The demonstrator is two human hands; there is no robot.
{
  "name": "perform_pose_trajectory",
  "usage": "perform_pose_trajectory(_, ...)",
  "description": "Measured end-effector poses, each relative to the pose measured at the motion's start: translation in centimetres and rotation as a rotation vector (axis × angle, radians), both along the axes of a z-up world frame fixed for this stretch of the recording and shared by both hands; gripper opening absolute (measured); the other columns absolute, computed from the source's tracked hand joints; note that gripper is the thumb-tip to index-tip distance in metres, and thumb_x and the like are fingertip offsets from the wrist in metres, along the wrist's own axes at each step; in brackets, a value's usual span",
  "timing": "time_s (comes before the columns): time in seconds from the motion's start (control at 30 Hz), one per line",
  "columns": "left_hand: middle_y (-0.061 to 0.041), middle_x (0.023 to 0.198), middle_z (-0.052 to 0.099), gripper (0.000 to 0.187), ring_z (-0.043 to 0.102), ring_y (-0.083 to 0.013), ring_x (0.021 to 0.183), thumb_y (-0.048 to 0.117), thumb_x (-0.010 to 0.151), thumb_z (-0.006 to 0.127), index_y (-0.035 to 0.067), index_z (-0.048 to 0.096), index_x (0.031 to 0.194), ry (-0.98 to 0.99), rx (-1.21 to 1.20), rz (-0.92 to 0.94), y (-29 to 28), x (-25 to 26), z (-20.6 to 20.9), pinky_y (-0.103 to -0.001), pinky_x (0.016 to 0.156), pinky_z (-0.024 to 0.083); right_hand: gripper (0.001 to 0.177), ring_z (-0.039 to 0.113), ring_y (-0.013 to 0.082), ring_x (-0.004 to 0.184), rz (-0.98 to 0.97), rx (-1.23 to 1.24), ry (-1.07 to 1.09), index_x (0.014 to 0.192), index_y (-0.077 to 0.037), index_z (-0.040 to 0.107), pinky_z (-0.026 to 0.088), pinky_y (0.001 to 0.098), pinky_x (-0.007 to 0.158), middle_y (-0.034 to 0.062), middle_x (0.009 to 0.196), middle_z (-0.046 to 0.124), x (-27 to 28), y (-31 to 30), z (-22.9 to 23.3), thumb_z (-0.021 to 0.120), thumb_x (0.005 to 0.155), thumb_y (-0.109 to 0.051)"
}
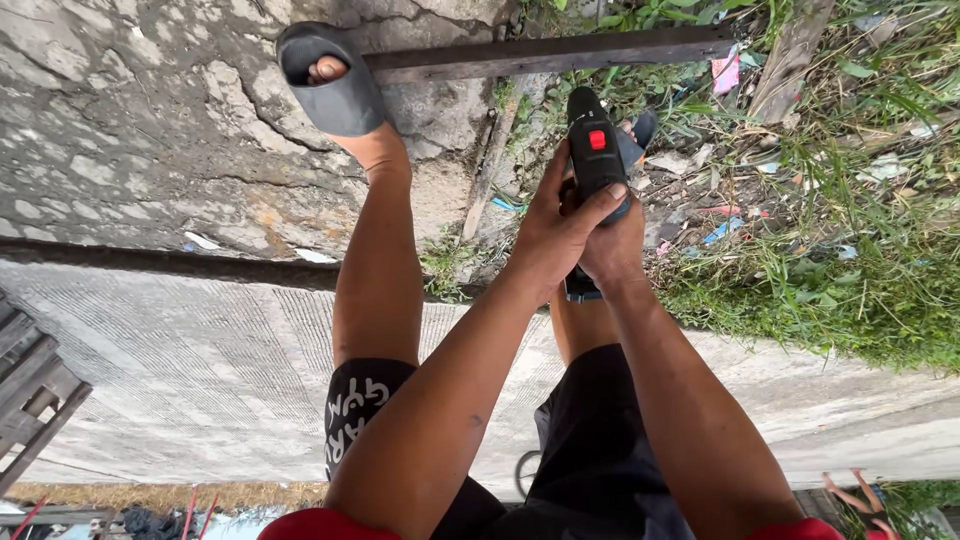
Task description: Drilling a hole into a long wooden beam using a cordless power drill.
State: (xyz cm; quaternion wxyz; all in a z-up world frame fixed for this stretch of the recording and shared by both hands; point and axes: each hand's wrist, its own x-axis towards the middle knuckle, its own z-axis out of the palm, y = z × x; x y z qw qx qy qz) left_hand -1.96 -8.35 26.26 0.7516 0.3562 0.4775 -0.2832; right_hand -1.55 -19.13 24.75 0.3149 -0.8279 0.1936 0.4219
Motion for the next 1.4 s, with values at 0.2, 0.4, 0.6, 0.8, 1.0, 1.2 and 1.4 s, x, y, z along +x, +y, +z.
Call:
perform_pose_trajectory(0.2, -0.013, 0.135, 0.061, 0.1, 0.061, -0.0241, 0.124, 0.036, 0.083, 0.079, 0.014, 0.025, 0.164, 0.018, 0.025, -0.042, 0.2, 0.1, 0.0, -0.038, 0.106, 0.048, 0.034, 0.075, 0.022, 0.085, -0.009, 0.01, 0.003, 0.109, -0.007, 0.071, 0.058, 0.037, 0.075, 0.0097, 0.094, 0.076, 0.0, 0.3, 0.0, 0.077, 0.081, -0.026)
perform_pose_trajectory(0.4, -0.014, 0.136, 0.062, 0.096, 0.062, -0.025, 0.124, 0.036, 0.083, 0.079, 0.015, 0.03, 0.164, -0.025, 0.034, -0.013, 0.1, 0.0, 0.0, -0.038, 0.106, 0.049, 0.034, 0.075, 0.021, 0.084, -0.015, 0.0, 0.0, 0.111, -0.008, 0.07, 0.058, 0.0368, 0.076, 0.0093, 0.095, 0.076, 0.1, 0.4, 0.0, 0.076, 0.082, -0.025)
perform_pose_trajectory(0.6, -0.014, 0.136, 0.062, 0.097, 0.062, -0.0238, 0.124, 0.036, 0.084, 0.078, 0.015, 0.028, 0.164, -0.004, 0.027, -0.014, 0.1, 0.2, 0.0, -0.037, 0.106, 0.049, 0.036, 0.075, 0.0226, 0.084, 0.001, -0.004, -0.004, 0.11, -0.006, 0.069, 0.058, 0.0378, 0.075, 0.0104, 0.094, 0.076, 0.1, 0.3, 0.0, 0.076, 0.081, -0.027)
perform_pose_trajectory(0.8, -0.014, 0.136, 0.062, 0.099, 0.062, -0.0236, 0.123, 0.037, 0.083, 0.078, 0.015, 0.026, 0.164, 0.036, 0.035, -0.027, 0.1, 0.2, -0.1, -0.036, 0.105, 0.05, 0.039, 0.075, 0.0231, 0.085, 0.019, -0.034, -0.009, 0.111, -0.005, 0.068, 0.057, 0.0384, 0.076, 0.0111, 0.094, 0.076, -0.1, 0.0, -0.3, 0.078, 0.082, -0.029)
perform_pose_trajectory(1.0, -0.014, 0.137, 0.062, 0.099, 0.062, -0.0237, 0.124, 0.037, 0.083, 0.077, 0.013, 0.026, 0.165, 0.05, 0.037, -0.017, 0.2, 0.5, 0.0, -0.036, 0.105, 0.049, 0.039, 0.075, 0.0211, 0.086, -0.069, 0.016, 0.007, 0.111, -0.004, 0.068, 0.058, 0.0365, 0.076, 0.0103, 0.095, 0.077, -0.2, 0.2, -0.3, 0.079, 0.082, -0.029)
perform_pose_trajectory(1.2, -0.014, 0.139, 0.06, 0.101, 0.061, -0.0242, 0.124, 0.039, 0.085, 0.074, 0.011, 0.018, 0.165, 0.121, 0.07, -0.084, 0.0, -0.2, -0.2, -0.036, 0.104, 0.048, 0.047, 0.074, 0.0236, 0.088, -0.122, 0.014, -0.004, 0.113, -0.001, 0.066, 0.057, 0.0373, 0.078, 0.0135, 0.096, 0.076, -0.9, 0.4, -0.6, 0.082, 0.081, -0.031)
perform_pose_trajectory(1.4, -0.021, 0.145, 0.056, 0.102, 0.054, -0.0271, 0.133, 0.042, 0.089, 0.072, 0.002, 0.018, 0.165, -0.041, 0.019, -0.253, 2.2, -2.6, 0.4, -0.036, 0.109, 0.043, 0.047, 0.07, 0.0361, 0.094, -0.047, 0.031, -0.235, 0.121, -0.004, 0.065, 0.055, 0.0434, 0.084, 0.0198, 0.102, 0.072, -5.2, -0.4, -4.1, 0.078, 0.083, -0.027)
